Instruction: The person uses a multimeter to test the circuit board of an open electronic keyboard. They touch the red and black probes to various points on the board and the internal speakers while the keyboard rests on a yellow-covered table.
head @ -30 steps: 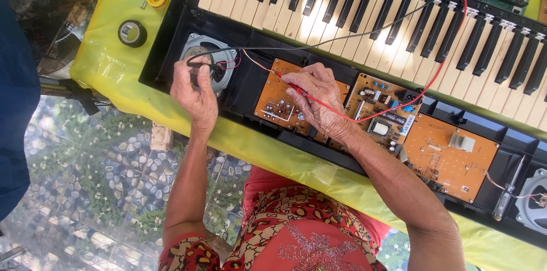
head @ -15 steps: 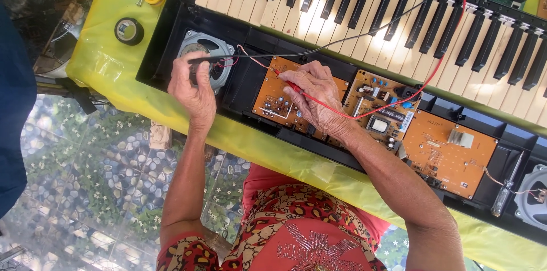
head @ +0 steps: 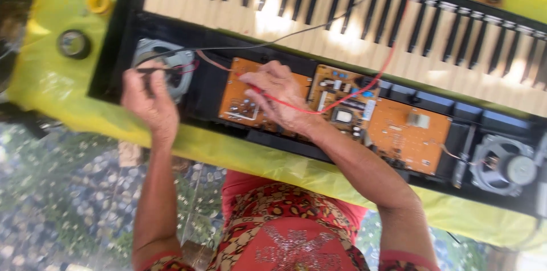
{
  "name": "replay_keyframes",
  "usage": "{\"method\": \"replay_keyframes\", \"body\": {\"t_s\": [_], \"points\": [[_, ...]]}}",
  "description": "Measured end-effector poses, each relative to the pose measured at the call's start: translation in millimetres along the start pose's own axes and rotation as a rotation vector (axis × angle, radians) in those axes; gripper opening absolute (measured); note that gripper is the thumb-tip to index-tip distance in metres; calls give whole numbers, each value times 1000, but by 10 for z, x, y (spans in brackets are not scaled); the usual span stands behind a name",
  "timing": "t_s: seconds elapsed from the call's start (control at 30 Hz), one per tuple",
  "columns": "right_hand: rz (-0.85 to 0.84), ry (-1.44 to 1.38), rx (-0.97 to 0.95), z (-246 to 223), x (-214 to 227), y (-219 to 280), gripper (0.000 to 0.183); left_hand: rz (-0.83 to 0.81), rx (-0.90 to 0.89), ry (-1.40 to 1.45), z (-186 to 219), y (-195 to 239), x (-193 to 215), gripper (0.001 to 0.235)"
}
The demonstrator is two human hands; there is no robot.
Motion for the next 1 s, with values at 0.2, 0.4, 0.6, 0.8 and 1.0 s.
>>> {"method": "replay_keyframes", "body": {"t_s": [0.2, 0.4, 0.6, 0.8, 1.0], "points": [[-28, 94, 25, 114, -111, 125, 25, -36, 20, 148, -24, 70, -115, 28], [-49, 142, 10, 211, -240, 209, 29, 24, -13, 56, 13, 101, -81, 35], [-90, 107, 16, 136, -207, 189, 28, -10, -25, 90, -13, 107, -120, 28], [-108, 174, 30, 229, -330, 240, 29, -56, -30, 25, -34, 121, -124, 34], [-116, 189, 45, 120, -248, 201, 33, -25, -56, 70, -55, 120, -129, 32]]}}
Point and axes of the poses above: each hand's wrist, its own y-axis away from the middle knuckle, its own x-axis out of the back of the hand, z = x × y, the point moved 7 cm from there along -y, towards the middle knuckle, and after that the axes turned 4 degrees about -x, right-handed, at the moved point
